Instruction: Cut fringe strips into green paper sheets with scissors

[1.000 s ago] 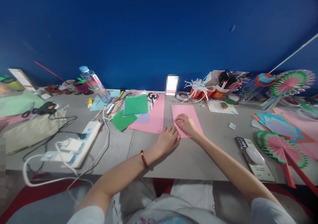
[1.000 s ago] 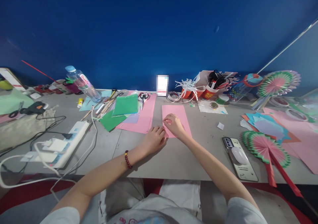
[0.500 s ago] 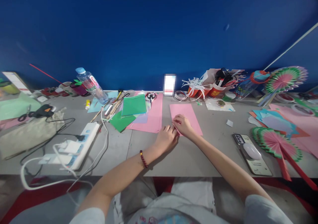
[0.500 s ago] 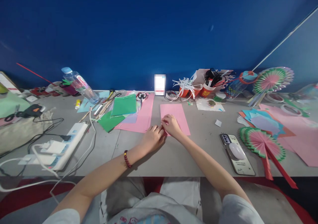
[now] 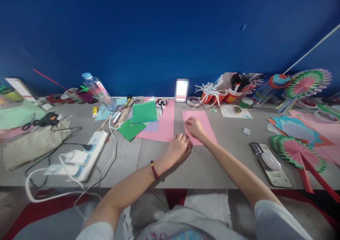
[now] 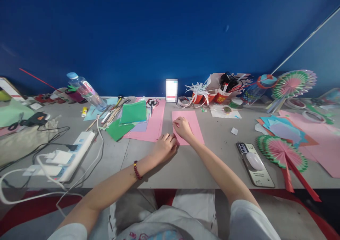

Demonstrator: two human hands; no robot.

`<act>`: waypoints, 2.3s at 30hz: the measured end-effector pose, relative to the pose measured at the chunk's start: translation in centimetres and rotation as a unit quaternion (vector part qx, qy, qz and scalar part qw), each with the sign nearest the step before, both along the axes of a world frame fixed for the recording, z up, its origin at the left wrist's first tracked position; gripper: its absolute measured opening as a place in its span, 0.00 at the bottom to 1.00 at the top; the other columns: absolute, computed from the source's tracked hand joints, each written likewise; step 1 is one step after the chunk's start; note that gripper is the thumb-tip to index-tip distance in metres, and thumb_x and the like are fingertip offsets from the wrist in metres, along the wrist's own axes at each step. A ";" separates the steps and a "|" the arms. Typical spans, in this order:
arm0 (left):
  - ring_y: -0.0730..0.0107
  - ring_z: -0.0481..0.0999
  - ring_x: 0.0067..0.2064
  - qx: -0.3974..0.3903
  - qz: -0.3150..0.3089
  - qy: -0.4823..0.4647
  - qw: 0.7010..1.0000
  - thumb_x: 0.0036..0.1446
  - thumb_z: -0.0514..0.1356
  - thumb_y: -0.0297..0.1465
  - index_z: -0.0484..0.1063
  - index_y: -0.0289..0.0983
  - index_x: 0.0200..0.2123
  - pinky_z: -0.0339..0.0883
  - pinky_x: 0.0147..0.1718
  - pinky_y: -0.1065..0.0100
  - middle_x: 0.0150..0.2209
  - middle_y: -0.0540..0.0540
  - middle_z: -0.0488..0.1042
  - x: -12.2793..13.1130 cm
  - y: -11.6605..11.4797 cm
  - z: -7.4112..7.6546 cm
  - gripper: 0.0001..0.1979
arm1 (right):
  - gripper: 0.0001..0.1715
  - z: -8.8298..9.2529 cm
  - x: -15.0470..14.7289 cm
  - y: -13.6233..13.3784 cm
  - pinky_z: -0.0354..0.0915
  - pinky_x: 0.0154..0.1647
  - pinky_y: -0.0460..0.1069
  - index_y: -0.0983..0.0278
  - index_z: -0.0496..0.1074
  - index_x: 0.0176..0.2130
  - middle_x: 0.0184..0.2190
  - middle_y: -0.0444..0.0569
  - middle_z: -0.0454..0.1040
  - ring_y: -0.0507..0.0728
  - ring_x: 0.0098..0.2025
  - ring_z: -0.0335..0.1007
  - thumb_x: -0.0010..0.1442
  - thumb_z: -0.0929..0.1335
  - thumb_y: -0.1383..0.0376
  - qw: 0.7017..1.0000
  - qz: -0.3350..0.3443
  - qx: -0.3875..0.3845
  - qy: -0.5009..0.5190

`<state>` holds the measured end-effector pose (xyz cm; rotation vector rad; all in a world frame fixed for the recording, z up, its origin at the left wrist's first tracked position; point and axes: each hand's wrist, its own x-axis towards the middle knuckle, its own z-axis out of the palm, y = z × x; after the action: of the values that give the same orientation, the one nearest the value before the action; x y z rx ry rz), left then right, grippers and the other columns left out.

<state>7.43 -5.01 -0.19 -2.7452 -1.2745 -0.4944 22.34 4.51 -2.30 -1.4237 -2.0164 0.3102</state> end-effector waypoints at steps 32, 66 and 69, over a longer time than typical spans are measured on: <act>0.58 0.66 0.43 0.001 -0.005 0.022 1.000 0.59 0.54 0.30 0.68 0.34 0.41 0.62 0.36 0.59 0.44 0.41 0.70 -0.1 -0.1 0.0 0.08 | 0.14 1.7 -1.3 5.1 0.52 0.32 0.48 0.64 0.68 0.19 0.23 0.48 0.66 0.54 0.29 0.56 0.54 0.61 0.70 0.998 -0.036 0.022 -0.042; 0.58 0.68 0.44 -0.007 -0.013 -0.013 1.000 0.58 0.55 0.30 0.70 0.34 0.39 0.62 0.40 0.58 0.40 0.40 0.71 -0.3 0.6 -0.1 0.08 | 0.16 0.8 1.2 -5.0 0.62 0.52 0.53 0.63 0.76 0.43 0.45 0.53 0.73 0.59 0.48 0.65 0.59 0.62 0.70 0.998 0.060 -0.003 -0.028; 0.57 0.68 0.44 -0.006 -0.014 -0.012 1.000 0.57 0.56 0.31 0.70 0.34 0.39 0.62 0.39 0.58 0.42 0.40 0.72 -0.3 0.5 -0.1 0.09 | 0.15 1.3 1.4 -6.2 0.63 0.51 0.53 0.64 0.77 0.41 0.44 0.54 0.73 0.59 0.48 0.66 0.61 0.62 0.69 0.996 0.079 -0.014 -0.028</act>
<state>7.15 -4.47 -0.27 -2.7796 -1.2499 -0.5248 23.77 -1.67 -0.99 -1.3040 -2.1838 0.3713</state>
